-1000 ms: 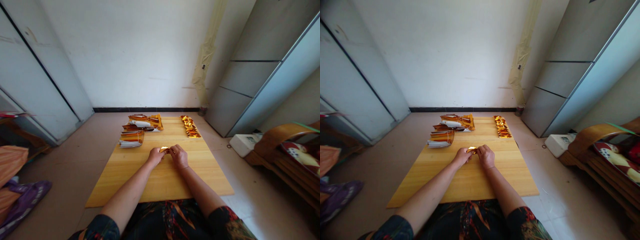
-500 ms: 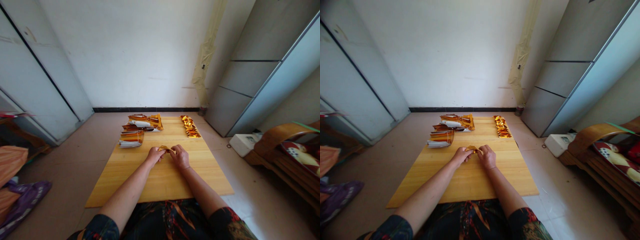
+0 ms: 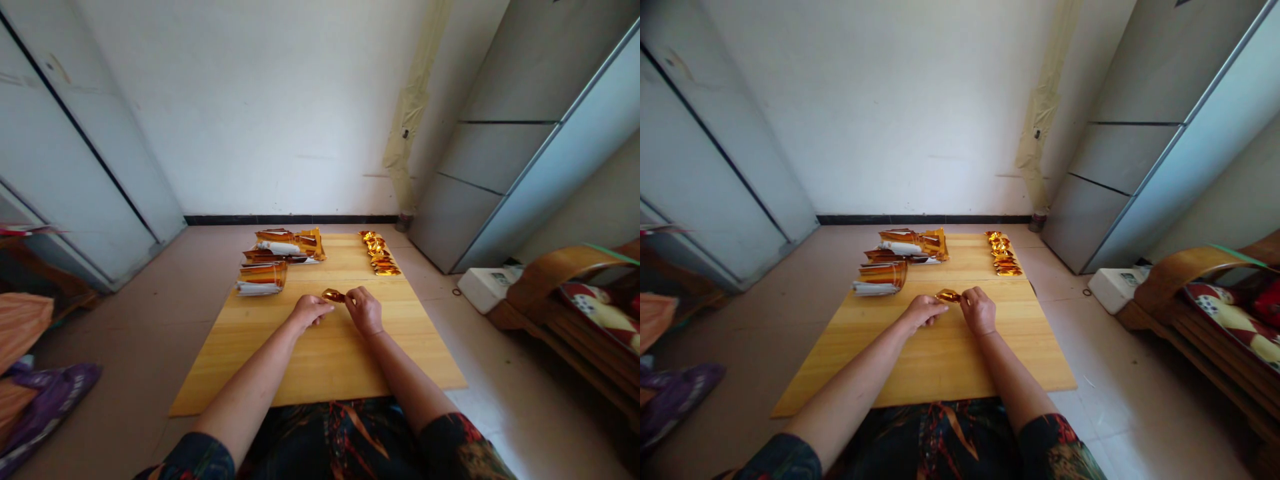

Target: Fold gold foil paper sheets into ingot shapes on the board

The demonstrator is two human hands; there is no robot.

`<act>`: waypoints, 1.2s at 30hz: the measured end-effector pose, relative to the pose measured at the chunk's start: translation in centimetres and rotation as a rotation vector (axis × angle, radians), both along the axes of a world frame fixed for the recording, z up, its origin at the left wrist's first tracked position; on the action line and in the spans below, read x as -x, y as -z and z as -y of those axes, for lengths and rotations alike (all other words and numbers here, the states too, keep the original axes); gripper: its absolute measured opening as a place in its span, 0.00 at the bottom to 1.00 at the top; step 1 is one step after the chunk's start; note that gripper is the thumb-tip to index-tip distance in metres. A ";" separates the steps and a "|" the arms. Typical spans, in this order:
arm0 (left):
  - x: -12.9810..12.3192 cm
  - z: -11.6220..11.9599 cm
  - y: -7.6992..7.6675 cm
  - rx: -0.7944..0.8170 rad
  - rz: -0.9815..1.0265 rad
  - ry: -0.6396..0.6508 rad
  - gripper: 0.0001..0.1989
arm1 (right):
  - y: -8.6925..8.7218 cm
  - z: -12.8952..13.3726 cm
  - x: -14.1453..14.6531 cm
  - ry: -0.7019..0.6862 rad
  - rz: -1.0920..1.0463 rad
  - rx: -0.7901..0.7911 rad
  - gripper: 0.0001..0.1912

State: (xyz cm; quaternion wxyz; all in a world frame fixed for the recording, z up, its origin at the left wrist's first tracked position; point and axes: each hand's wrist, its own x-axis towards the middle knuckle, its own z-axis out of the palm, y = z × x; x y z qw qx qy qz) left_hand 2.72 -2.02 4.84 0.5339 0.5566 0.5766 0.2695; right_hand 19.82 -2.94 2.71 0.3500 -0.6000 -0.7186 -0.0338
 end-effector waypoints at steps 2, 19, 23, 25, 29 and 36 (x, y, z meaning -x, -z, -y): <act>0.2 0.1 0.0 0.013 -0.002 -0.009 0.17 | -0.1 -0.1 -1.0 0.014 0.059 -0.022 0.11; 0.5 0.6 1.2 -0.051 0.013 -0.079 0.13 | 0.6 -2.6 -16.0 0.410 0.357 0.037 0.12; 0.5 0.6 1.2 -0.059 0.005 -0.075 0.14 | 0.1 -4.0 -15.9 0.423 0.403 0.106 0.13; 0.6 0.6 1.3 -0.056 0.000 -0.077 0.14 | 0.0 -4.7 -15.7 0.415 0.436 0.163 0.13; 0.6 0.6 1.3 -0.045 -0.005 -0.081 0.13 | -0.3 -5.8 -15.3 0.416 0.490 0.263 0.14; 0.5 0.6 1.4 -0.043 0.003 -0.082 0.13 | -0.7 -6.9 -15.0 0.428 0.512 0.331 0.14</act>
